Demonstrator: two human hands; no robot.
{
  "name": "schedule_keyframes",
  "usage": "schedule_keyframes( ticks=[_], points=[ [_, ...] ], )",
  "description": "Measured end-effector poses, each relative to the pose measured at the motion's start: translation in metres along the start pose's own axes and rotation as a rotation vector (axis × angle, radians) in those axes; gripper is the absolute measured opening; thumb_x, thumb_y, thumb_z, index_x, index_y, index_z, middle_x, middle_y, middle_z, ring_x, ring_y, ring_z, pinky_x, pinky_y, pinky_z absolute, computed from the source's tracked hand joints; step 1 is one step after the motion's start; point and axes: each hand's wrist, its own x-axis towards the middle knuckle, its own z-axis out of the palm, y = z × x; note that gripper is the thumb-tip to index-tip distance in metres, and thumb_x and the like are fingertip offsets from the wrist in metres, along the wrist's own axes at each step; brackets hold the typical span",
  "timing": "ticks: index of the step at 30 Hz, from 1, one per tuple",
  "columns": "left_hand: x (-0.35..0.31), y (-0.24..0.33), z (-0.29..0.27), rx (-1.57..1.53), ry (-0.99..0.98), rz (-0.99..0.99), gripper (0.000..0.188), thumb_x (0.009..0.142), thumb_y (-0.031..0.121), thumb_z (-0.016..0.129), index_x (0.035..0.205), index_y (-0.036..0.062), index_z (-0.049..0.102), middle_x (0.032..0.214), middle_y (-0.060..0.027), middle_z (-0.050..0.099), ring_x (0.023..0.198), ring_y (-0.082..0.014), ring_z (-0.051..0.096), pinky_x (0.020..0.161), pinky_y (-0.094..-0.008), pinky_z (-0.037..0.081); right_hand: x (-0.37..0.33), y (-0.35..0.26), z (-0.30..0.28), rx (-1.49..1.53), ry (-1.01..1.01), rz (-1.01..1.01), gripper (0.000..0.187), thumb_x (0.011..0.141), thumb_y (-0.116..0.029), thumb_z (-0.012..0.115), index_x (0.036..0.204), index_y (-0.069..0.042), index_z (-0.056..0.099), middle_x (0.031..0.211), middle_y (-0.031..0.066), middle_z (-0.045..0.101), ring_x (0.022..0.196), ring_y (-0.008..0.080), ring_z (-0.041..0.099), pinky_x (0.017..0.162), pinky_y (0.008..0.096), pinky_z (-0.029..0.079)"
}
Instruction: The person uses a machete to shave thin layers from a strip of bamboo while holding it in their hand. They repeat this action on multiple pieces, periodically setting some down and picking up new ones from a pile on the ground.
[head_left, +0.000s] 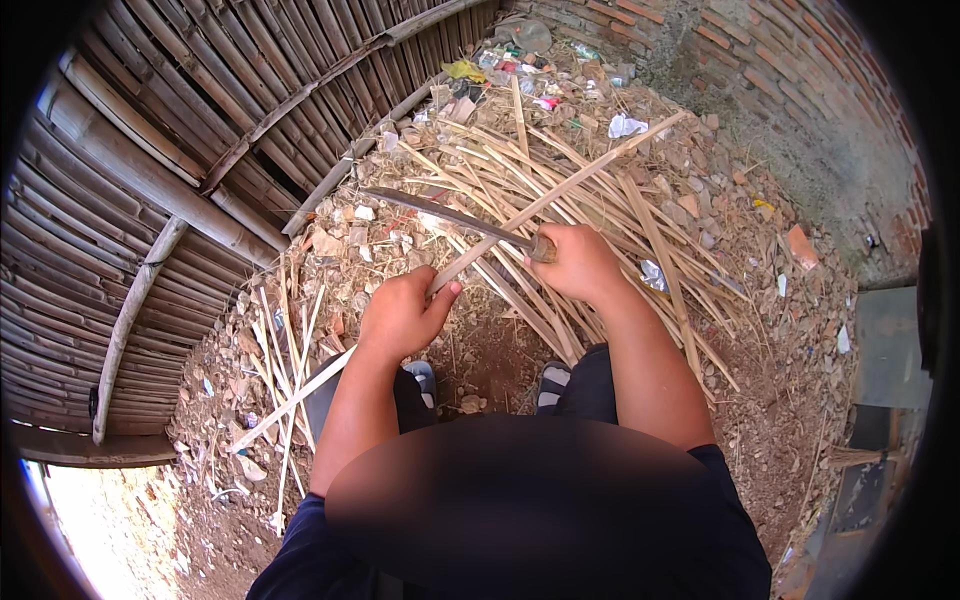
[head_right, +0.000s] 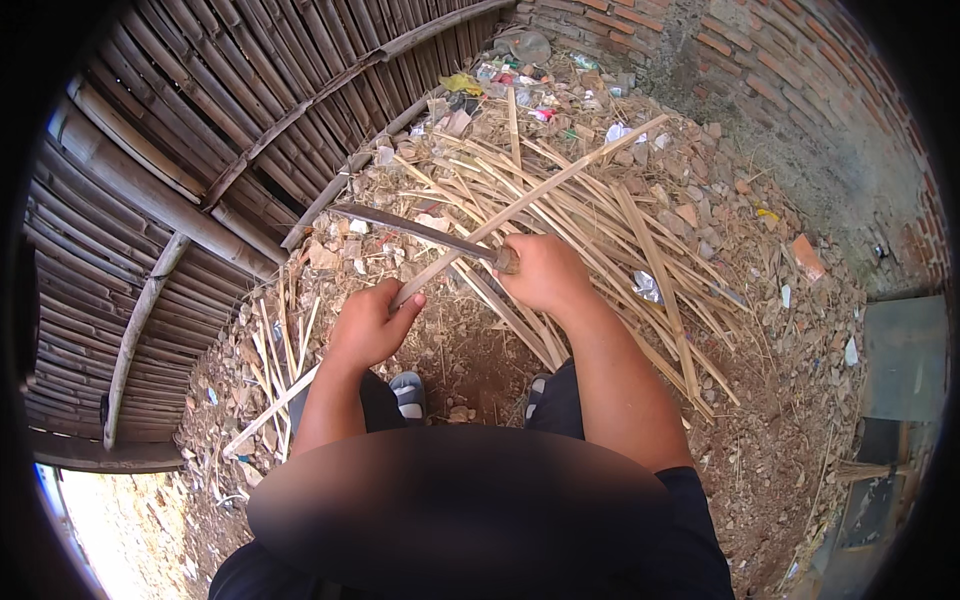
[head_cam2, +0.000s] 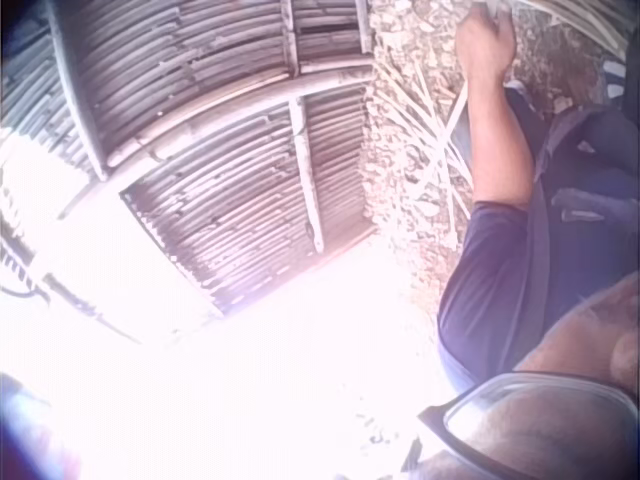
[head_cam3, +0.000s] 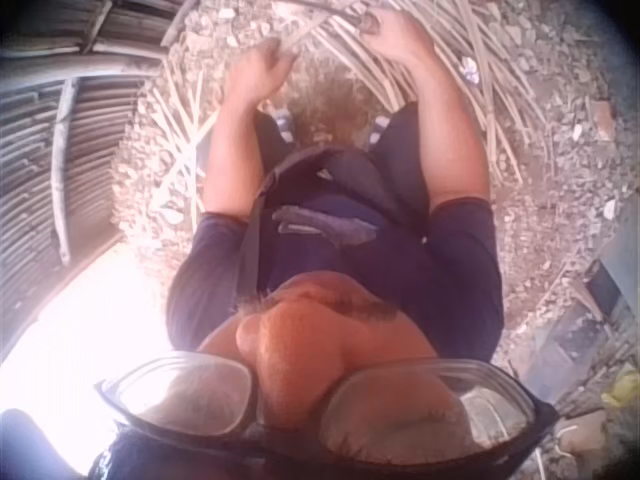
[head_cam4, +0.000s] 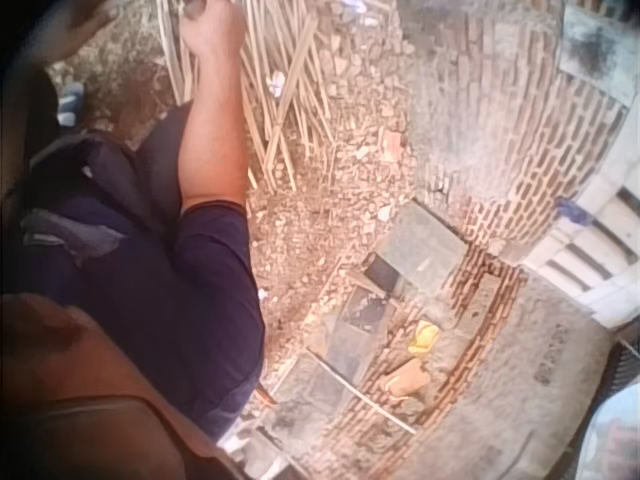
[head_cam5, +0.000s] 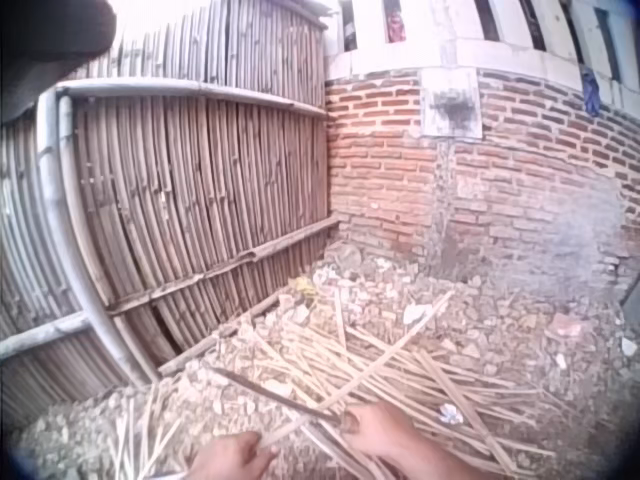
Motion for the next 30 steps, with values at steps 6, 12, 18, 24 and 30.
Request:
schedule_keyframes(
  ticks=[6, 12, 18, 24, 30],
  points=[
    [0.001, 0.0, 0.001, -0.002, -0.009, -0.004, 0.042, 0.097, 0.045, 0.067, 0.089, 0.0035, 0.067, 0.076, -0.0195, 0.069, 0.077, -0.0425, 0.069, 0.071, -0.051, 0.054, 0.0, -0.006, -0.005, -0.025, -0.083, 0.065, 0.035, 0.082, -0.034, 0.081, 0.107, -0.01, 0.075, 0.089, 0.0188, 0.073, 0.087, 0.0396, 0.071, 0.077, 0.0485, 0.055],
    [0.002, -0.001, 0.002, -0.008, -0.02, 0.003, 0.043, 0.097, 0.046, 0.066, 0.089, 0.0032, 0.067, 0.077, -0.0204, 0.069, 0.078, -0.043, 0.069, 0.072, -0.0512, 0.054, -0.001, -0.008, -0.005, -0.029, -0.07, 0.023, 0.033, 0.082, -0.034, 0.08, 0.104, -0.01, 0.074, 0.092, 0.0185, 0.073, 0.09, 0.0402, 0.07, 0.078, 0.0491, 0.055],
    [0.001, 0.004, -0.001, 0.009, -0.043, -0.022, 0.044, 0.097, 0.046, 0.067, 0.089, 0.0023, 0.066, 0.077, -0.0212, 0.069, 0.079, -0.0434, 0.069, 0.073, -0.0516, 0.054, -0.002, -0.006, -0.004, -0.042, -0.081, 0.026, 0.035, 0.083, -0.034, 0.08, 0.109, -0.011, 0.074, 0.095, 0.0187, 0.073, 0.093, 0.0397, 0.07, 0.082, 0.0492, 0.055],
    [0.0, 0.004, -0.001, 0.01, -0.03, -0.014, 0.044, 0.096, 0.046, 0.067, 0.088, 0.002, 0.065, 0.077, -0.0215, 0.069, 0.078, -0.0436, 0.069, 0.072, -0.0518, 0.054, 0.0, -0.006, -0.005, -0.037, -0.111, 0.038, 0.039, 0.083, -0.035, 0.08, 0.113, -0.011, 0.074, 0.098, 0.0189, 0.074, 0.095, 0.0397, 0.07, 0.083, 0.0493, 0.056],
    [0.002, 0.002, 0.003, 0.021, -0.034, 0.003, 0.046, 0.096, 0.047, 0.068, 0.087, 0.0015, 0.065, 0.076, -0.0215, 0.068, 0.077, -0.0438, 0.069, 0.071, -0.0515, 0.054, -0.001, 0.003, 0.002, -0.019, 0.003, -0.066, 0.03, 0.082, -0.034, 0.08, 0.095, -0.009, 0.071, 0.081, 0.0185, 0.07, 0.079, 0.0416, 0.067, 0.069, 0.0484, 0.052]
  ],
)
